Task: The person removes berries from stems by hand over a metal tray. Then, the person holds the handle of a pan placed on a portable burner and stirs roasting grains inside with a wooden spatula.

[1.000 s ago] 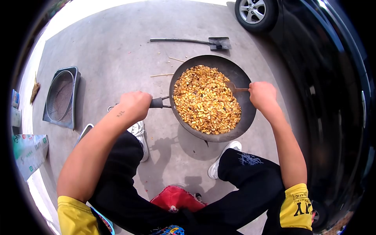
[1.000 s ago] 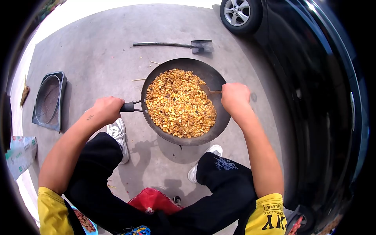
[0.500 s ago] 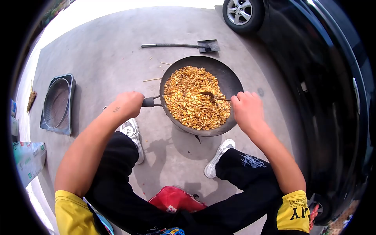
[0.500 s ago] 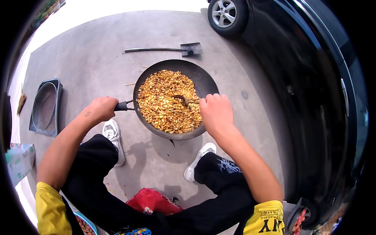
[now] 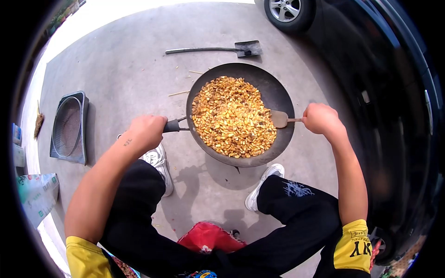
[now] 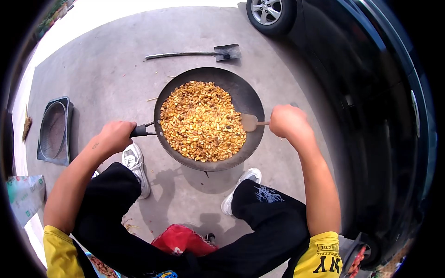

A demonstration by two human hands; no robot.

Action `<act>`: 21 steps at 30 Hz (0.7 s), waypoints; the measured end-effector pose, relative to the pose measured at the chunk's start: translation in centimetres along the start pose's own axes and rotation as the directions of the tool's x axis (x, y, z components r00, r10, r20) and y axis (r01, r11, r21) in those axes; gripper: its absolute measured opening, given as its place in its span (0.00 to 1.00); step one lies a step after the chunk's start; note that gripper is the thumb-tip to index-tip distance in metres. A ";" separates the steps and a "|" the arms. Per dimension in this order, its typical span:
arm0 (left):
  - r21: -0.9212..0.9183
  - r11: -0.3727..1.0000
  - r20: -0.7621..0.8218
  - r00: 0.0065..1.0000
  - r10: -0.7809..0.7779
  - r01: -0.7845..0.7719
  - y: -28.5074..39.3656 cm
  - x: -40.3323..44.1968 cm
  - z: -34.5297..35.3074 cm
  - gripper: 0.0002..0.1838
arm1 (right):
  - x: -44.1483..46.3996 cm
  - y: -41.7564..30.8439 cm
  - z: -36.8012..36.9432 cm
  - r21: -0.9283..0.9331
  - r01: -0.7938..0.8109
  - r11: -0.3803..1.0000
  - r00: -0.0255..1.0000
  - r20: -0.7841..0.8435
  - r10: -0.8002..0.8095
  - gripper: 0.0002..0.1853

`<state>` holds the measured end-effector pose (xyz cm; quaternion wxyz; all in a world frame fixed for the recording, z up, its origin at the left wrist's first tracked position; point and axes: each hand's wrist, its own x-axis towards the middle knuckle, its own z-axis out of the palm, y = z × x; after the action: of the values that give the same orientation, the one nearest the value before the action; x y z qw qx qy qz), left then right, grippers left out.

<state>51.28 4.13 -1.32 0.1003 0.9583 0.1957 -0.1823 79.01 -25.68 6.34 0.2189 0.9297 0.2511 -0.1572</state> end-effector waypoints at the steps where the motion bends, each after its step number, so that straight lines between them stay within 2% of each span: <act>1: 0.005 1.000 0.009 1.000 0.001 -0.001 0.0 0.0 -0.1 0.10 | 0.7 -0.7 0.3 0.000 0.027 1.000 0.999 -0.018 -0.027 0.10; 3: 0.005 1.000 0.055 0.998 -0.007 0.007 0.1 0.1 -0.4 0.11 | 2.0 -1.1 0.1 0.000 0.056 0.998 0.998 -0.036 -0.056 0.10; 5: -0.003 1.000 0.043 0.999 0.010 -0.010 -0.3 0.2 -0.1 0.11 | 3.1 -1.1 -0.6 0.107 0.094 0.990 0.992 0.075 -0.103 0.10; 6: -0.014 1.000 0.027 0.999 0.028 -0.028 -0.4 0.2 0.1 0.11 | 3.8 -1.1 -0.1 0.104 0.100 0.989 0.991 0.074 -0.108 0.10; 8: -0.016 1.000 0.050 0.999 0.013 -0.012 -0.3 0.1 -0.4 0.11 | 5.7 -1.0 2.0 0.405 0.218 0.888 0.936 0.171 -0.307 0.12; 9: -0.013 1.000 0.075 0.997 0.002 -0.001 -0.2 0.1 -0.6 0.11 | 5.4 -2.2 2.3 0.453 0.206 0.867 0.929 0.189 -0.319 0.13; 10: -0.012 1.000 0.071 0.997 -0.004 0.005 -0.2 0.2 -0.6 0.11 | 5.5 -3.1 2.1 0.448 0.290 0.846 0.916 0.128 -0.382 0.13; 13: -0.018 1.000 0.087 0.996 0.006 -0.004 -0.1 0.3 -0.6 0.11 | 4.4 -5.5 0.2 0.347 0.233 0.909 0.954 0.099 -0.282 0.10; 14: -0.018 1.000 0.096 0.995 0.014 -0.012 0.0 0.4 -0.5 0.11 | 3.5 -5.9 0.4 0.224 0.324 0.919 0.946 -0.073 -0.316 0.09; 15: -0.017 1.000 0.099 0.995 0.009 -0.008 0.1 0.4 -0.5 0.11 | 2.9 -6.3 0.5 0.082 0.390 0.917 0.902 -0.237 -0.362 0.08; 16: -0.015 1.000 0.098 0.995 0.001 0.000 0.1 0.4 -0.6 0.11 | 2.6 -6.6 0.4 0.083 0.387 0.918 0.904 -0.233 -0.360 0.08; 18: -0.009 1.000 0.111 0.994 -0.023 0.024 0.3 0.3 -0.7 0.10 | 1.8 -7.2 0.5 -0.155 0.416 0.896 0.811 -0.382 -0.443 0.08; 19: -0.012 1.000 0.106 0.994 -0.024 0.026 0.2 0.4 -0.6 0.10 | 1.4 -7.3 0.5 -0.215 0.428 0.878 0.773 -0.415 -0.479 0.09; 20: -0.017 1.000 0.098 0.995 -0.025 0.027 0.1 0.4 -0.5 0.10 | 0.8 -7.3 0.4 -0.214 0.426 0.879 0.775 -0.416 -0.476 0.09; 21: -0.016 1.000 0.095 0.995 -0.022 0.024 0.1 0.3 -0.4 0.10 | 0.0 -7.1 0.2 -0.236 0.479 0.846 0.698 -0.482 -0.530 0.06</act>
<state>51.76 4.24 -1.06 0.1156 0.9454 0.2032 -0.2272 75.15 -20.22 3.85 0.1320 0.8200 0.5533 0.0630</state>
